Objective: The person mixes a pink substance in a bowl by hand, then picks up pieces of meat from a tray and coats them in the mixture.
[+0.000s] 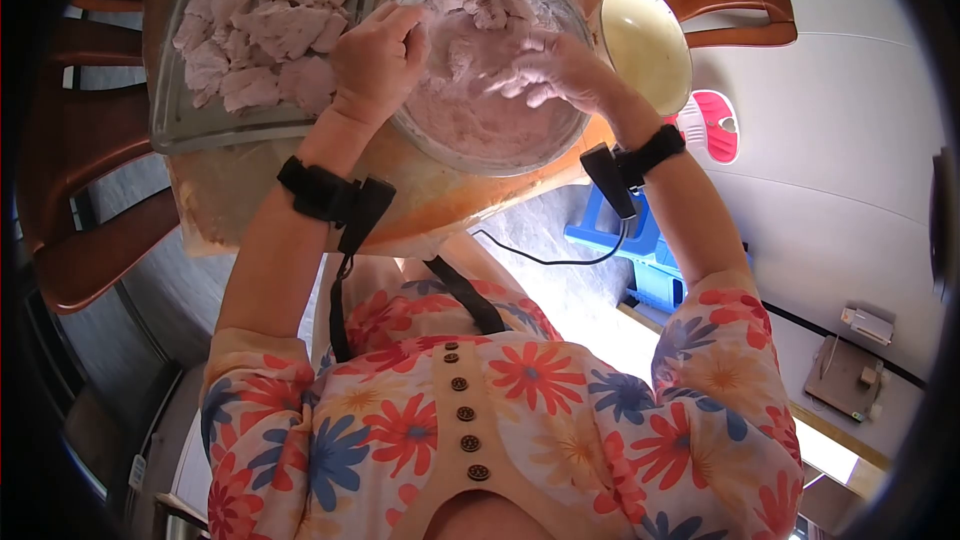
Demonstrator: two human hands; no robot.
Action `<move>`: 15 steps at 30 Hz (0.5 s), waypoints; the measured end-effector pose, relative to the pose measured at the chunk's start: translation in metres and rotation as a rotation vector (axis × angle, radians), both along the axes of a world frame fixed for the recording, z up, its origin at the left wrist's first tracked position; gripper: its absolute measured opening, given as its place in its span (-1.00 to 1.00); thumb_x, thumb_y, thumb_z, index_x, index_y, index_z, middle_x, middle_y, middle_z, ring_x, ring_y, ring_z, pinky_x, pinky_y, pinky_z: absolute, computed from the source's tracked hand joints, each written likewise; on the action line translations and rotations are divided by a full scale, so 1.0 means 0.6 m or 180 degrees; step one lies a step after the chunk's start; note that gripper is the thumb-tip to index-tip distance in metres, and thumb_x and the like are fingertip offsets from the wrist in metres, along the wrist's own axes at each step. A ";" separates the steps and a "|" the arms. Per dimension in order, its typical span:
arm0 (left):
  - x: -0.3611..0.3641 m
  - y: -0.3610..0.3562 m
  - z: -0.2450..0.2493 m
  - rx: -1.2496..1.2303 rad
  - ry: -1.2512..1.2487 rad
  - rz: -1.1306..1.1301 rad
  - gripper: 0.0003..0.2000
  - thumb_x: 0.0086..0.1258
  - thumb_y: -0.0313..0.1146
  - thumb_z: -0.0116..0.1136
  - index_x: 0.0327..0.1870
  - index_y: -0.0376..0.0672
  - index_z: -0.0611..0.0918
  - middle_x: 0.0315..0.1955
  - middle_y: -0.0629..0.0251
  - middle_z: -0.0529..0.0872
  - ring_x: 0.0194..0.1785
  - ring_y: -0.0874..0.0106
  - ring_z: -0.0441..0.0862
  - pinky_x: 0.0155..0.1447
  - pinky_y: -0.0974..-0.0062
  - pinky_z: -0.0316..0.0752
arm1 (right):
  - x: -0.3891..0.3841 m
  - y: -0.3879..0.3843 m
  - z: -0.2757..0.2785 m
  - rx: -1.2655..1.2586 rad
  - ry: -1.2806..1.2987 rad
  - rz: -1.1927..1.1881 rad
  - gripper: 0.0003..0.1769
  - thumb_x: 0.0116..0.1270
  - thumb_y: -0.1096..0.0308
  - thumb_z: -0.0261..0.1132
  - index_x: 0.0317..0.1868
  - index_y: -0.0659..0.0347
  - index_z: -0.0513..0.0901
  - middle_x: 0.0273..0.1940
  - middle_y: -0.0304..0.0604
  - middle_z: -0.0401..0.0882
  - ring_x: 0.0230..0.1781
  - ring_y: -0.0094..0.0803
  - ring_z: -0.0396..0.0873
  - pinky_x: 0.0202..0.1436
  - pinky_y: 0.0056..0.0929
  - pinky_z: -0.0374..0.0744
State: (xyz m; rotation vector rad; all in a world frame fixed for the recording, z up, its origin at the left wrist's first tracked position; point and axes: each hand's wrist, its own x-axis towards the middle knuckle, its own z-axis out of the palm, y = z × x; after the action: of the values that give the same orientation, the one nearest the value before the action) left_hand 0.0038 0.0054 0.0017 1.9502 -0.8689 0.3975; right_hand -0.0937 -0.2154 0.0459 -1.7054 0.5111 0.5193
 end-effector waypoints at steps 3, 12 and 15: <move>0.000 -0.005 -0.003 0.0106 -0.0164 0.0065 -0.90 0.15 -0.44 0.16 -0.30 -0.06 0.62 -0.42 0.32 0.64 -0.41 0.23 0.60 -0.37 0.41 0.50 | -0.010 0.006 0.004 -0.1029 0.0129 0.0323 -0.60 0.24 0.32 0.29 0.07 0.26 0.51 -0.10 -0.12 0.64 -0.12 -0.31 0.62 -0.18 -0.33 0.60; -0.003 -0.009 -0.008 0.0212 -0.0425 0.0093 -0.92 0.16 -0.41 0.15 -0.34 0.00 0.60 -0.48 0.40 0.60 -0.46 0.28 0.59 -0.45 0.40 0.48 | 0.003 0.013 -0.024 -0.3007 -0.1792 0.1437 -0.70 0.25 0.27 0.17 -0.03 0.16 0.57 -0.12 -0.01 0.60 -0.10 -0.02 0.55 0.03 -0.20 0.49; -0.003 -0.011 -0.007 0.0159 -0.0470 0.0075 -0.91 0.15 -0.42 0.15 -0.33 0.01 0.61 -0.47 0.41 0.61 -0.45 0.29 0.59 -0.44 0.42 0.48 | 0.034 0.066 -0.049 -0.3036 -0.2150 0.1592 -0.66 0.24 0.21 0.16 -0.02 0.16 0.57 -0.11 -0.02 0.59 -0.09 -0.04 0.54 0.01 -0.17 0.48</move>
State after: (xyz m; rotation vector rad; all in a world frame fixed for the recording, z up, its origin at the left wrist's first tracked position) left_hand 0.0021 -0.0014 -0.0022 1.9976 -0.9584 0.5438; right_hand -0.0735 -0.1759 0.0163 -2.7848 -0.2379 -0.0278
